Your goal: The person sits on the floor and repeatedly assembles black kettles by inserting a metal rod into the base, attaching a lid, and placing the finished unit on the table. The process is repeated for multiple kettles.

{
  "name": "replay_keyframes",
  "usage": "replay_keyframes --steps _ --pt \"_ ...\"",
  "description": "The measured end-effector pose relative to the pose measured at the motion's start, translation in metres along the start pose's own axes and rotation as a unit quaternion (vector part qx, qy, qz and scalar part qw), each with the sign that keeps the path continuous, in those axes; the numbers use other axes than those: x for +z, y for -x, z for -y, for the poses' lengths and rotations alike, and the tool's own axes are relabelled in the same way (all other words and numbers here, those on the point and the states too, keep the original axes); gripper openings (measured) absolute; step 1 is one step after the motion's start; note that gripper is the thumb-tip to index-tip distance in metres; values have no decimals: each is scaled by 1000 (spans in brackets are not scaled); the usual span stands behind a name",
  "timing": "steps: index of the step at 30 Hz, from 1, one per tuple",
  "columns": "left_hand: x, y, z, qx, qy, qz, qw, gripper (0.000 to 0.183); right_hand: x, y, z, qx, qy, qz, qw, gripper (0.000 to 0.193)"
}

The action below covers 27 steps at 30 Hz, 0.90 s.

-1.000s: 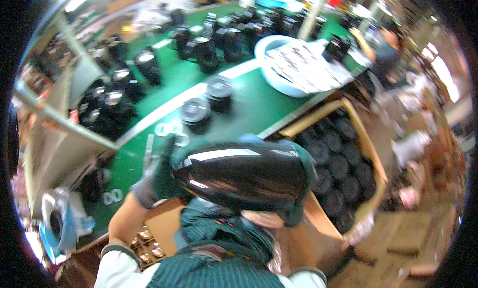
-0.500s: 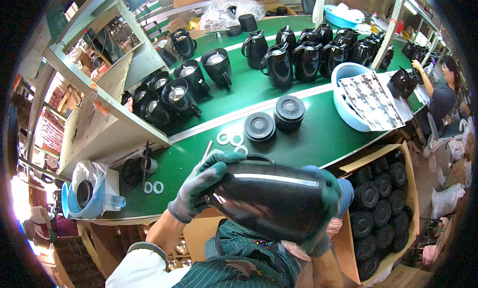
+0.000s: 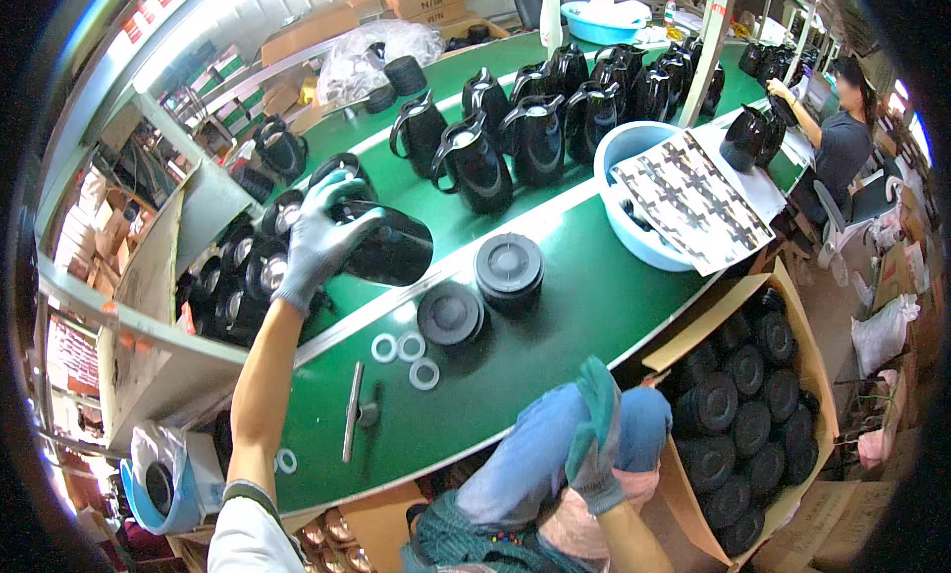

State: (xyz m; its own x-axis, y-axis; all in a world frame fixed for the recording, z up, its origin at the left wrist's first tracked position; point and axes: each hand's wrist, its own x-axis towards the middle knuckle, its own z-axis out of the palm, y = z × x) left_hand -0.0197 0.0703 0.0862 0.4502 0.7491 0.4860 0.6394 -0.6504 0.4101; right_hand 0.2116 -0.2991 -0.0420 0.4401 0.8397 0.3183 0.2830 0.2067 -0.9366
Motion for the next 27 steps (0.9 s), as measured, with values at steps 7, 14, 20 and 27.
replay_keyframes --steps 7,14,20,27 --pt "151 -126 89 -30 -118 114 986 103 -22 5 -32 12 236 8 972 90" --pt "110 -117 111 40 -99 -81 991 68 -8 -4 -47 19 271 35 962 85" --pt "110 -43 149 6 -286 -24 958 47 -4 -5 -34 -5 283 21 959 81" --pt "53 1 145 -23 -243 3 970 45 -2 5 -26 -42 262 -5 964 77"
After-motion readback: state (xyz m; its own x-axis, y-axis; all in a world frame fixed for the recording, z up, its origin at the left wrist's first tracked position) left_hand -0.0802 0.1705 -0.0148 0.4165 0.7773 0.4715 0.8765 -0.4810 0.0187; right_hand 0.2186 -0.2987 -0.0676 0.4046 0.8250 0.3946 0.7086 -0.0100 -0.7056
